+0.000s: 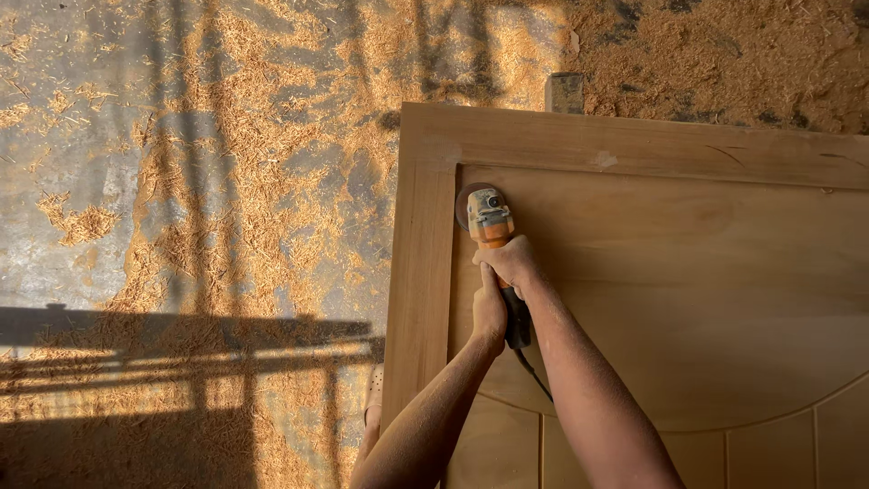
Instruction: The person uses an angle grinder with a sanding disc to smooth the surface of a large wooden panel with carved grooves. They move the tool across the panel, following the carved lines and edges, generating sawdust.
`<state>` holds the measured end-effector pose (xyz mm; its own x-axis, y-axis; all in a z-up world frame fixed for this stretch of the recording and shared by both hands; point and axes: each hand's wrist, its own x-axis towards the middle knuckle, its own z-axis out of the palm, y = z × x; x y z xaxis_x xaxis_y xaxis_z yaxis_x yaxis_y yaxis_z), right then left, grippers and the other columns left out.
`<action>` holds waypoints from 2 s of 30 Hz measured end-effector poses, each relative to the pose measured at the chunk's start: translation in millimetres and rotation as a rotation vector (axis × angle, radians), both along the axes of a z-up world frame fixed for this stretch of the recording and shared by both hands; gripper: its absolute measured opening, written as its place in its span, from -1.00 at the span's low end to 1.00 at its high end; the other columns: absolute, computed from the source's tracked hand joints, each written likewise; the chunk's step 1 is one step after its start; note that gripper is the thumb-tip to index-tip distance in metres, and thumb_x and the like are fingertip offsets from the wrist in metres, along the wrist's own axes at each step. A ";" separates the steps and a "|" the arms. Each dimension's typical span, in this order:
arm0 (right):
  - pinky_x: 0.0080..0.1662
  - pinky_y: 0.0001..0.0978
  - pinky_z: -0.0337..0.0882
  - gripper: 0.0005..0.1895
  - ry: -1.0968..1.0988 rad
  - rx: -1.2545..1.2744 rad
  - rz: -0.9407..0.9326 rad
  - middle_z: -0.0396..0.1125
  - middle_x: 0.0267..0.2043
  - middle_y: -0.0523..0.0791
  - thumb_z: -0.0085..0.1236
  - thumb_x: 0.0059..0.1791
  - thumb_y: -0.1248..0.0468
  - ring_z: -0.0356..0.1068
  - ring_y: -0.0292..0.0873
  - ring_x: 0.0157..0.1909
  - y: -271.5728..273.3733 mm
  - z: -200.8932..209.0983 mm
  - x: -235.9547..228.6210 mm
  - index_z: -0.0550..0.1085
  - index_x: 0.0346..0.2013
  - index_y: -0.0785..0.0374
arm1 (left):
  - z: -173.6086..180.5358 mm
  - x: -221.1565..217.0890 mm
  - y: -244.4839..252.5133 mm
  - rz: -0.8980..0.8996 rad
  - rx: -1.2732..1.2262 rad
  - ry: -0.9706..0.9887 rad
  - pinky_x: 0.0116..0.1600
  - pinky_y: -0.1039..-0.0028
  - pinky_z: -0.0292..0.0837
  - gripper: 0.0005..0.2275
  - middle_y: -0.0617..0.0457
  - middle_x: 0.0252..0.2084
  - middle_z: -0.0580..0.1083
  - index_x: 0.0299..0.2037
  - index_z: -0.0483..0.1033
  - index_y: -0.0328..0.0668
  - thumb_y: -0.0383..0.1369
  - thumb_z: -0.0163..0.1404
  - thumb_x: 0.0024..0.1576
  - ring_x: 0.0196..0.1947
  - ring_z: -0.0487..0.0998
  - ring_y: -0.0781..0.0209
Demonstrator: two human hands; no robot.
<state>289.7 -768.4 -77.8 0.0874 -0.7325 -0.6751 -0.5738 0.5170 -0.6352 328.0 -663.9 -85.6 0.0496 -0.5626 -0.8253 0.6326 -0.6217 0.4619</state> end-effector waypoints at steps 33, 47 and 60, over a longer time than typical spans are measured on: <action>-0.32 -0.24 0.45 -0.72 -0.043 0.022 -0.006 0.41 -0.40 -0.09 0.32 -0.35 0.29 0.43 -0.17 -0.38 19.2 3.8 -8.1 0.51 -0.40 0.31 | 2.5 -11.2 21.8 0.048 -0.100 0.009 -0.30 0.43 0.40 -0.26 0.05 -0.42 0.46 -0.21 0.53 -0.35 0.24 -0.53 0.29 -0.44 0.46 0.28; -0.41 -0.25 0.43 -0.79 0.167 0.085 0.109 0.40 -0.60 -0.12 0.32 -0.37 0.24 0.43 -0.17 -0.54 233.9 37.2 -75.2 0.48 -0.61 0.30 | 1.5 -97.3 245.2 0.106 0.047 0.094 -0.33 0.43 0.41 -0.33 0.11 -0.47 0.44 -0.30 0.47 -0.24 0.18 -0.56 0.28 -0.50 0.44 0.31; -0.17 -0.24 0.51 -0.58 0.017 -0.013 0.085 0.50 -0.26 -0.04 0.36 -0.35 0.27 0.51 -0.11 -0.24 93.8 0.8 -41.2 0.57 -0.24 0.37 | -5.6 -48.9 101.5 0.072 -0.010 0.011 -0.21 0.42 0.39 -0.21 0.06 -0.32 0.46 -0.04 0.54 -0.36 0.30 -0.49 0.24 -0.34 0.45 0.30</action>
<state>248.5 -674.5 -77.0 0.1385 -0.7317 -0.6674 -0.6260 0.4575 -0.6315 279.1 -562.3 -91.1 0.0813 -0.5661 -0.8203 0.6809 -0.5695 0.4605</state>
